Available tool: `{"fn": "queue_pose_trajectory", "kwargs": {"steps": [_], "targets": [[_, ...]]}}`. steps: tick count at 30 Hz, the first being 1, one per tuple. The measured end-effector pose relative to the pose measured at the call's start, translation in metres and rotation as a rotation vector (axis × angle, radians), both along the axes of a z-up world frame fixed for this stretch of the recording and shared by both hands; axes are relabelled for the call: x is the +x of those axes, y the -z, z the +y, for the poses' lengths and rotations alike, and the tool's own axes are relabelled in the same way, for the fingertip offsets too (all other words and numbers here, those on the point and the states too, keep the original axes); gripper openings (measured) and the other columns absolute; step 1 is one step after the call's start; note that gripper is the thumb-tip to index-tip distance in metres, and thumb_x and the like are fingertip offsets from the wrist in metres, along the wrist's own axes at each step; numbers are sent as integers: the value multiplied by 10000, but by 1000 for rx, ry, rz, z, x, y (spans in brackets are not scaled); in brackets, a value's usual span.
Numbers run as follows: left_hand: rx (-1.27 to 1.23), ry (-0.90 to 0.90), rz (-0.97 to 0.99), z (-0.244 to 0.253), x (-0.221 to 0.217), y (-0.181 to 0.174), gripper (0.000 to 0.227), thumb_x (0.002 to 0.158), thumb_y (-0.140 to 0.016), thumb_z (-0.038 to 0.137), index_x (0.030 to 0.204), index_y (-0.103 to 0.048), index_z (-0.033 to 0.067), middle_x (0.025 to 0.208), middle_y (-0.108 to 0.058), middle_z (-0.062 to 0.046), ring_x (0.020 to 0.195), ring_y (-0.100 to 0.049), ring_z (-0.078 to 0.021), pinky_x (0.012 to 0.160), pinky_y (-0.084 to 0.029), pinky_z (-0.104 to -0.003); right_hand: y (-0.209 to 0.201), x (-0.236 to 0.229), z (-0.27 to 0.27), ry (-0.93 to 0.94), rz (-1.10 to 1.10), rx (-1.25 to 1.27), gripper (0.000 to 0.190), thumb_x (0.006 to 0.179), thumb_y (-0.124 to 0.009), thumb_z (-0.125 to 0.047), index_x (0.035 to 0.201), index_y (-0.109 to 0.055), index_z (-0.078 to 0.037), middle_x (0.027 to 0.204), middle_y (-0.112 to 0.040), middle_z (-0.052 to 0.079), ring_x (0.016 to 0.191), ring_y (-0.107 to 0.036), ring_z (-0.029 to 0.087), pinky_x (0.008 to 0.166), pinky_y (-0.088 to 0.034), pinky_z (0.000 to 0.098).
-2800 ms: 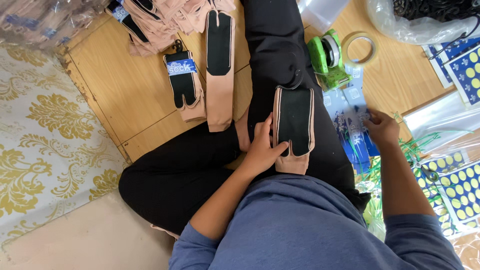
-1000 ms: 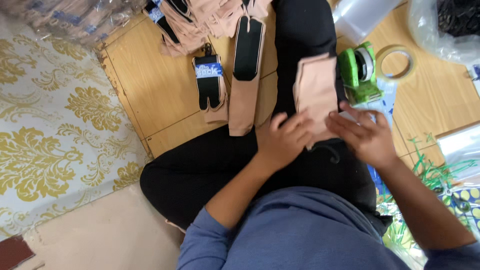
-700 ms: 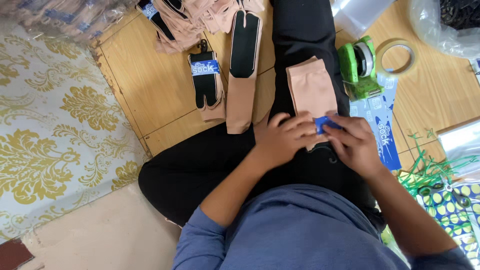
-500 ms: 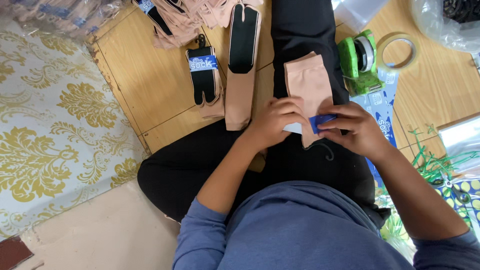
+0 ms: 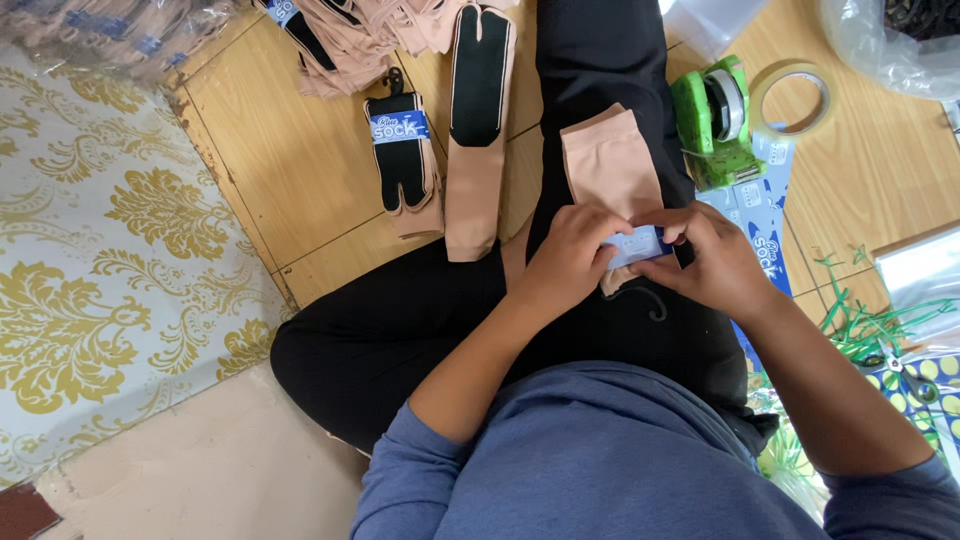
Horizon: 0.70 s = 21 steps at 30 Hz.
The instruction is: The person organizes socks into pairs, attaches plastic hooks and paper labels to them, and then places the finished sets into individual clear plastic bags.
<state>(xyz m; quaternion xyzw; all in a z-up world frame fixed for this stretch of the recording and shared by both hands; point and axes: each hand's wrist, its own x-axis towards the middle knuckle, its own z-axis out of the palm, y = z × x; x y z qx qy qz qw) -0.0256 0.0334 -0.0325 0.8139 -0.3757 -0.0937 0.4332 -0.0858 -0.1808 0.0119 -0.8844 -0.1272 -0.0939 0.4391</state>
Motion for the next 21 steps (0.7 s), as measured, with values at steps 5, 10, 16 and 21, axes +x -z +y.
{"fn": "queue_pose_trajectory", "kwargs": {"steps": [5,10,16,21], "targets": [[34,-25,-236,-1,-10,-52,141,1007,-615,42,1133,-644,99,978,-587,-59,994,-603,-208,858,-475,-384,11,0,-6,87,229,276,582,649,-980,-157,942,-484,-80,1118,-785,77,690,-616,193,671,-484,305],[78,55,-466,12,-20,-20,365,964,-601,-6,1284,-680,150,1409,-577,-1,1301,-508,-272,883,-499,-405,107,24,-105,427,269,114,184,987,-804,-180,1051,-634,-148,1168,-686,150,866,-648,194,798,-491,331],[202,37,-572,24,-27,-22,403,1078,-522,100,1420,-621,289,1533,-535,120,1468,-473,-181,1049,-463,-369,148,14,-103,801,384,311,117,972,-709,-167,1047,-643,-105,1014,-644,94,750,-661,171,749,-547,310],[204,59,-514,24,-27,-25,441,1047,-526,33,1410,-605,271,1559,-504,76,1508,-422,-222,1121,-456,-410,131,-8,-112,648,610,-288,308,992,-701,-424,1016,-823,-142,1096,-725,211,989,-685,366,876,-494,446]]}}
